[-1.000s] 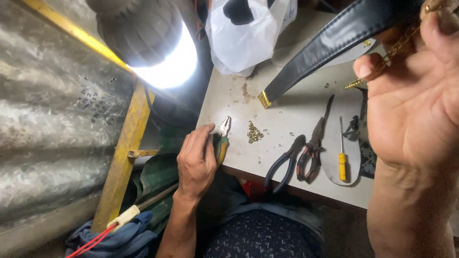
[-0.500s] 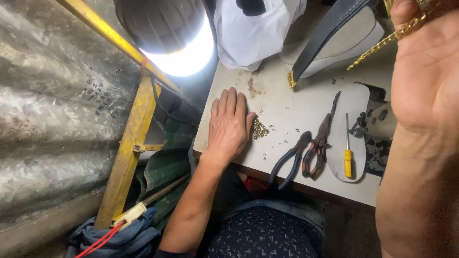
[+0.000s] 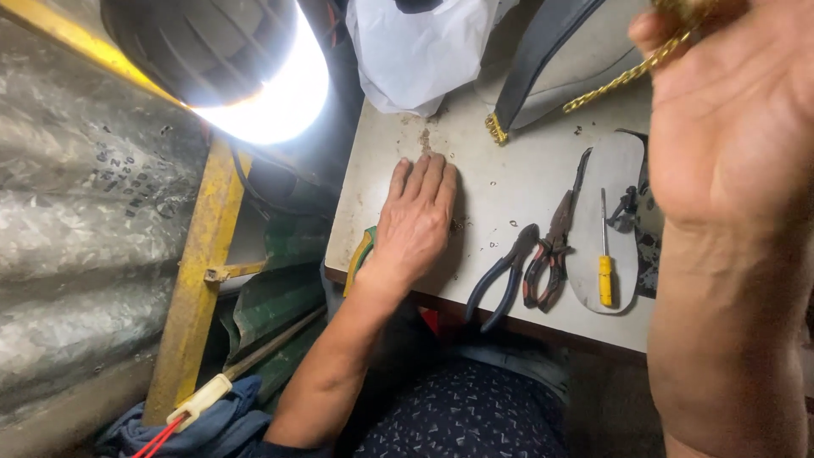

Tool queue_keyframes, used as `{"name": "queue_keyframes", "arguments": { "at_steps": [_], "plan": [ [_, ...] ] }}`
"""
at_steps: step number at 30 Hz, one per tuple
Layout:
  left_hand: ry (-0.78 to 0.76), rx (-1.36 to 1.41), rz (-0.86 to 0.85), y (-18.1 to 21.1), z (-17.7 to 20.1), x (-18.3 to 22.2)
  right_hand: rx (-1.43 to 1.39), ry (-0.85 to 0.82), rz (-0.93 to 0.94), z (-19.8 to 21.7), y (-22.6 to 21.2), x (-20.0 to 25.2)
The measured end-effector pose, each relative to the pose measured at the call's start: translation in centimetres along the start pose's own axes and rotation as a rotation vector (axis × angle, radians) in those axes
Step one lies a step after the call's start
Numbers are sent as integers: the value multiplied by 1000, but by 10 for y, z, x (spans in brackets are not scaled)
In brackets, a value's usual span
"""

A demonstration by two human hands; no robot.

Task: Attaching gold-colored decorative links to a black belt using pliers and manual dexterity.

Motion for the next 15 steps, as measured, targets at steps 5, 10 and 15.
{"name": "queue_keyframes", "arguments": {
  "at_steps": [5, 10, 15],
  "plan": [
    [-23, 181, -21, 8, 44, 33, -85, 262, -130, -47, -13, 11],
    [128, 169, 209, 6, 65, 70, -159, 291, -206, -40, 5, 15],
    [104, 172, 358, 4, 45, 95, -265, 352, -310, -33, 34, 6]
  ]
}}
Point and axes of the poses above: each hand's wrist, its own x-axis away from the middle knuckle, its own z-axis out of the back of the hand, y = z × x, the point moved 1 cm from there along -x, towards the middle knuckle, and after that the axes turned 12 degrees about -y, right-handed, at the moved point
